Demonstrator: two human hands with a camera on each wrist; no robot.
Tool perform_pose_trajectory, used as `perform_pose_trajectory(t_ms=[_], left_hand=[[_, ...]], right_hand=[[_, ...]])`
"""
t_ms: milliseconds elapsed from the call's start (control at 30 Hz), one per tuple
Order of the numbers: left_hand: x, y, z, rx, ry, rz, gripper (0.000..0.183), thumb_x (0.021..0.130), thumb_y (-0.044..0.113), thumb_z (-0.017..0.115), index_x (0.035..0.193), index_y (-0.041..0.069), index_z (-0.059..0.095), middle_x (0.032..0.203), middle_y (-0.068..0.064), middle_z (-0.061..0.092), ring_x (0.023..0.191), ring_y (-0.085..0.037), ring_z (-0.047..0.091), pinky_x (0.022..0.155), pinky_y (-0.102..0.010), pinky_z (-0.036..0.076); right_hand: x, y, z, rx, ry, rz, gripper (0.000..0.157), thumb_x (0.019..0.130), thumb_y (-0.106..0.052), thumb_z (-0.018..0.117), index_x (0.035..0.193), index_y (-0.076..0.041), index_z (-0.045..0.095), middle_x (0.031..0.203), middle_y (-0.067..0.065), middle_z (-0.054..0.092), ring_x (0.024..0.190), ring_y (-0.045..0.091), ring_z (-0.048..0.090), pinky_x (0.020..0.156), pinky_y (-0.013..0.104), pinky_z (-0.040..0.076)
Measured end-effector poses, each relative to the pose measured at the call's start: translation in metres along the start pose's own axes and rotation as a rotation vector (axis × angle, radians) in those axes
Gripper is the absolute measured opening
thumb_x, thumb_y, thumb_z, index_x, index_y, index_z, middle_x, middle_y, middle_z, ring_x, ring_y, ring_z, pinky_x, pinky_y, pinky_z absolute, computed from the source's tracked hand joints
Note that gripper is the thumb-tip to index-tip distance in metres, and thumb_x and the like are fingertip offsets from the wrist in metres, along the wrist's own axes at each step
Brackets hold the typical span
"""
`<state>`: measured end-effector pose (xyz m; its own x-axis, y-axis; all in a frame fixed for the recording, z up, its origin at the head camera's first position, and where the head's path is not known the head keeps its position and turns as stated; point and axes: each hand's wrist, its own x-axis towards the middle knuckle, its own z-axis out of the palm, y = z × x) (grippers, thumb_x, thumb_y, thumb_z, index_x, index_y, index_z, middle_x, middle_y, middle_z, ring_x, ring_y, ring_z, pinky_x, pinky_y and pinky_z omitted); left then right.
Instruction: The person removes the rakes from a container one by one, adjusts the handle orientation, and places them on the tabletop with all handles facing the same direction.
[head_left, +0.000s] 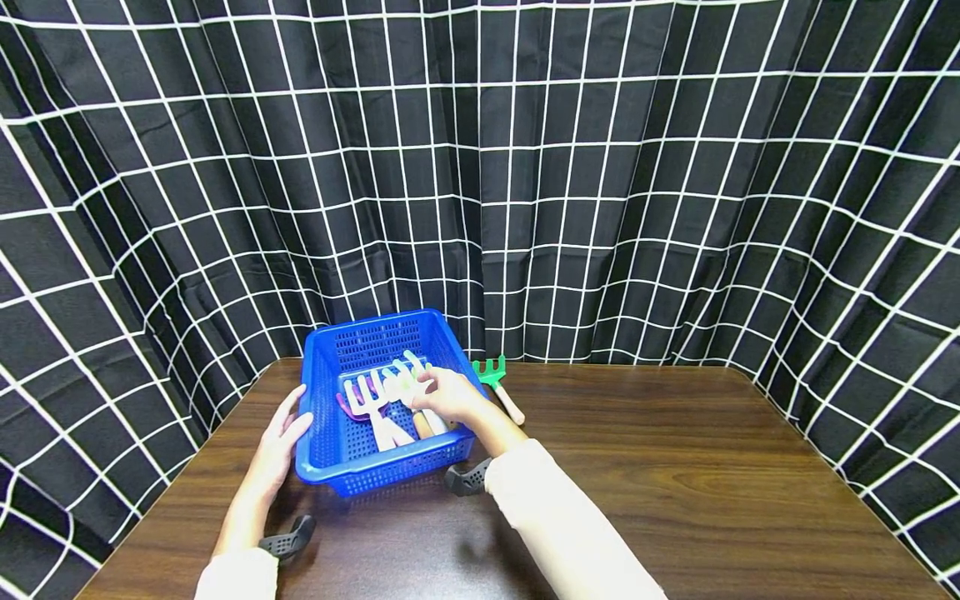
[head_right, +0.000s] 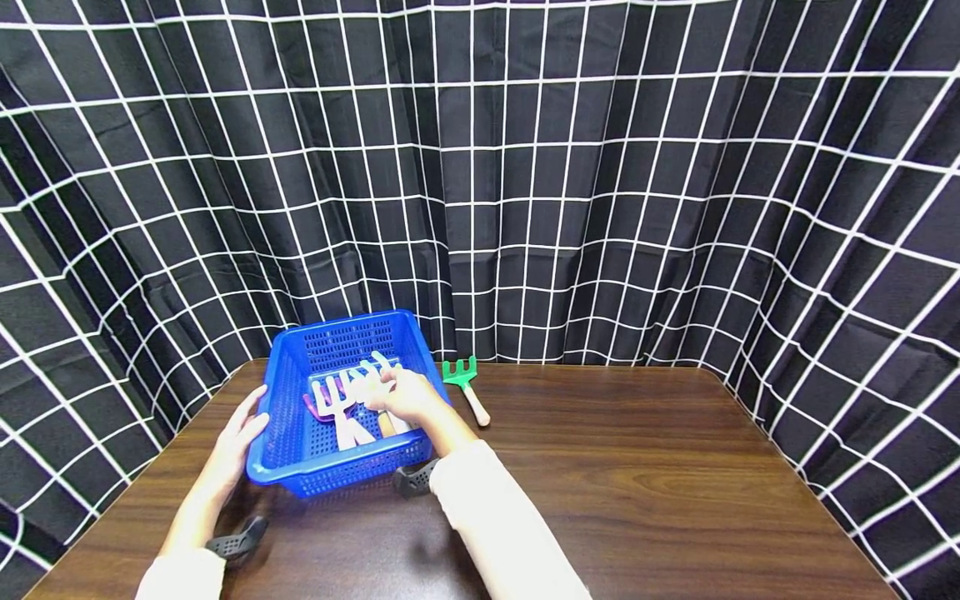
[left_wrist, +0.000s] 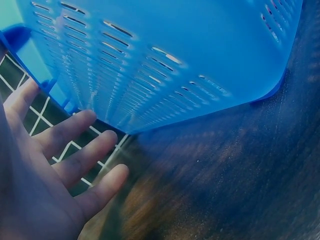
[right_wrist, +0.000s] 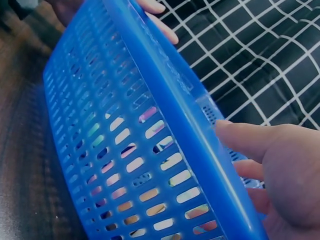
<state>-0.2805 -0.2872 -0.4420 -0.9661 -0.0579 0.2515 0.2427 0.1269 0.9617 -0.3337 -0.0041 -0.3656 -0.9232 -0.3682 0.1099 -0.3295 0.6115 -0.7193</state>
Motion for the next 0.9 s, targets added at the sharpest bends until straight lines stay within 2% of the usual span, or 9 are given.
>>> perform_pose_trajectory(t_ms=[167, 300, 467, 767, 900], left_hand=[[0.0006, -0.0010, -0.0002, 0.003, 0.001, -0.008, 0.054, 0.105, 0.022, 0.042, 0.154, 0.010, 0.022, 0.135, -0.037, 0.040, 0.095, -0.010, 0.064, 0.075, -0.026, 0.052], [0.0011, -0.0010, -0.0004, -0.005, -0.003, -0.015, 0.055, 0.105, 0.022, 0.042, 0.154, 0.010, 0.021, 0.136, -0.037, 0.040, 0.094, -0.010, 0.064, 0.075, -0.027, 0.052], [0.0009, 0.0001, -0.0006, 0.005, -0.005, -0.019, 0.055, 0.105, 0.023, 0.042, 0.154, 0.011, 0.021, 0.137, -0.036, 0.040, 0.094, -0.007, 0.063, 0.075, -0.025, 0.051], [0.0016, 0.0002, -0.0015, 0.000, -0.004, -0.042, 0.056, 0.105, 0.024, 0.042, 0.155, 0.013, 0.020, 0.138, -0.036, 0.040, 0.092, -0.008, 0.064, 0.075, -0.027, 0.052], [0.0017, -0.0003, -0.0017, -0.007, -0.002, -0.050, 0.056, 0.105, 0.024, 0.042, 0.155, 0.014, 0.020, 0.138, -0.035, 0.040, 0.090, -0.007, 0.064, 0.075, -0.027, 0.053]], right_hand=[[0.0020, -0.0008, -0.0002, -0.033, -0.098, 0.041, 0.049, 0.083, -0.024, 0.074, 0.125, -0.003, 0.059, 0.108, 0.013, 0.066, 0.095, 0.026, 0.061, 0.078, 0.035, 0.048], [0.0034, -0.0012, -0.0004, -0.082, -0.150, 0.030, 0.050, 0.084, -0.027, 0.074, 0.126, -0.003, 0.060, 0.116, 0.016, 0.065, 0.103, 0.026, 0.060, 0.087, 0.037, 0.046], [0.0054, 0.0002, 0.0013, -0.105, -0.195, 0.022, 0.049, 0.084, -0.025, 0.075, 0.126, -0.003, 0.059, 0.122, 0.017, 0.063, 0.110, 0.028, 0.058, 0.091, 0.037, 0.044], [0.0051, 0.0018, 0.0052, -0.039, -0.285, 0.047, 0.053, 0.086, -0.024, 0.074, 0.131, -0.002, 0.057, 0.127, 0.016, 0.060, 0.112, 0.027, 0.056, 0.094, 0.039, 0.042], [0.0036, 0.0012, 0.0038, -0.020, -0.345, 0.067, 0.051, 0.086, -0.025, 0.073, 0.131, -0.005, 0.058, 0.124, 0.014, 0.060, 0.109, 0.025, 0.054, 0.093, 0.038, 0.041]])
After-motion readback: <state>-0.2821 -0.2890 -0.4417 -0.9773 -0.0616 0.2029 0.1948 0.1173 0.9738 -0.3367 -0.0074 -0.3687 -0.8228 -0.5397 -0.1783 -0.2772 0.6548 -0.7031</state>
